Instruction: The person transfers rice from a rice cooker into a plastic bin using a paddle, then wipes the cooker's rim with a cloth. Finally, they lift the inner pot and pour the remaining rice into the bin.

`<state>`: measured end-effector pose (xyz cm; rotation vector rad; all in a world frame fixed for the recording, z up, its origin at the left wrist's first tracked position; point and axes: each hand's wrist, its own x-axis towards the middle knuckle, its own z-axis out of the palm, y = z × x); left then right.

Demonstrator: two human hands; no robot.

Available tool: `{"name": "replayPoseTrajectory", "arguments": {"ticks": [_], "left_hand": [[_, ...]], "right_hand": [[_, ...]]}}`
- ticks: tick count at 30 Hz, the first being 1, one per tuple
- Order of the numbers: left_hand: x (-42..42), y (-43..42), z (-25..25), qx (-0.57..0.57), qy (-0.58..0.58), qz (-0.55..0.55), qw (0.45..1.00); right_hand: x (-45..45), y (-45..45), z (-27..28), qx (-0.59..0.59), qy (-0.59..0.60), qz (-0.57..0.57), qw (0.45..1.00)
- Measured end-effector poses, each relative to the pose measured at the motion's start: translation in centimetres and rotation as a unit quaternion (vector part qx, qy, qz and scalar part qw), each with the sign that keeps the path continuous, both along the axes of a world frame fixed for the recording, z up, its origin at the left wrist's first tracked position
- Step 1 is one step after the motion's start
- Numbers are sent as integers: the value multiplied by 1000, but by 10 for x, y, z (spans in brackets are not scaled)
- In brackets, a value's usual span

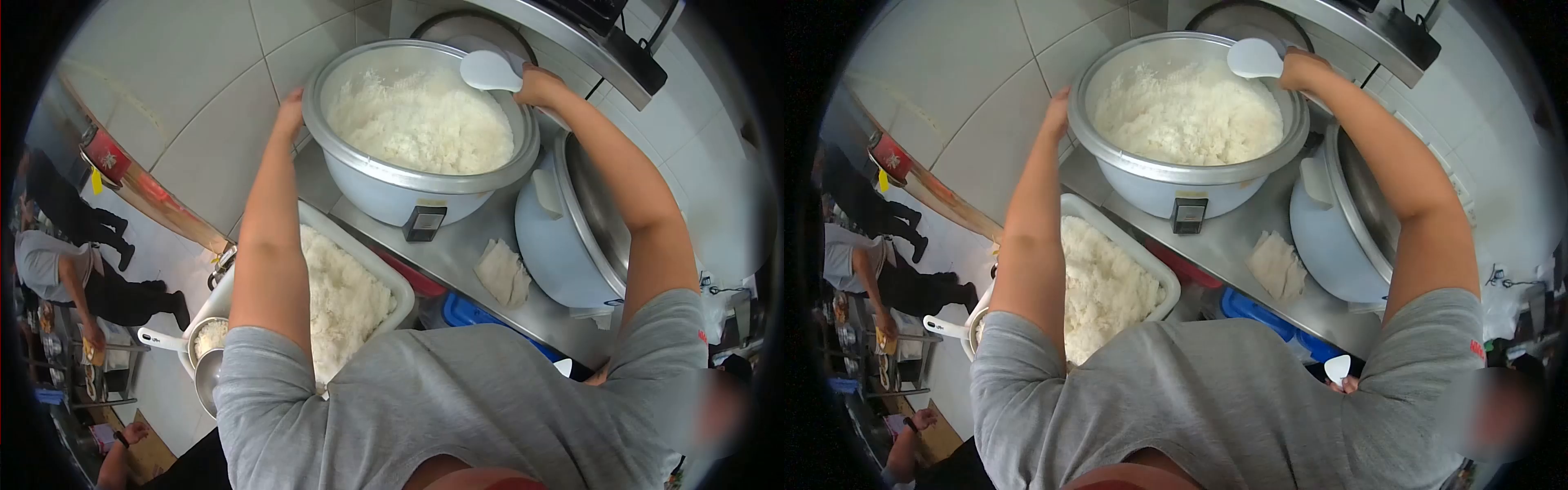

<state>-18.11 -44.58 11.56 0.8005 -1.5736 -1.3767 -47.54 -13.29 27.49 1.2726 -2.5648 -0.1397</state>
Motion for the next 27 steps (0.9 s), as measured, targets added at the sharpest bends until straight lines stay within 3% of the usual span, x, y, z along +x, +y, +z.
{"name": "replayPoseTrajectory", "arguments": {"ticks": [3, 5, 9, 11, 14, 17, 22, 25, 26, 27], "left_hand": [[-7, -7, -31, -18, -23, 13, 1000], [0, 10, -17, 9, -6, -2, 1000], [11, 36, -14, -73, -49, 30, 996], [10, 33, -34, -133, -78, 71, 985], [21, 52, -17, 48, 72, -21, 996], [25, 45, 8, -38, 2, 60, 997], [-10, 10, 4, 29, 87, 38, 995], [-15, 7, -2, 72, 28, 31, 997], [-14, 6, -4, 59, 32, -5, 998], [-11, 26, 12, 103, 18, 9, 994]], "right_hand": [[24, -6, 17, 71, -42, -25, 996], [14, -5, 6, 119, 7, -6, 993], [-7, -6, 4, 258, 64, -26, 964], [15, 11, 14, 188, 130, -9, 974], [40, 16, 25, 158, 155, -21, 975], [31, 0, 4, 166, 160, -33, 973], [0, -41, -16, 238, 141, -27, 961], [-15, -45, -57, 168, 90, 17, 982], [7, -46, -55, 235, 104, -16, 966], [-1, -48, -71, 179, 73, -35, 981]]}}
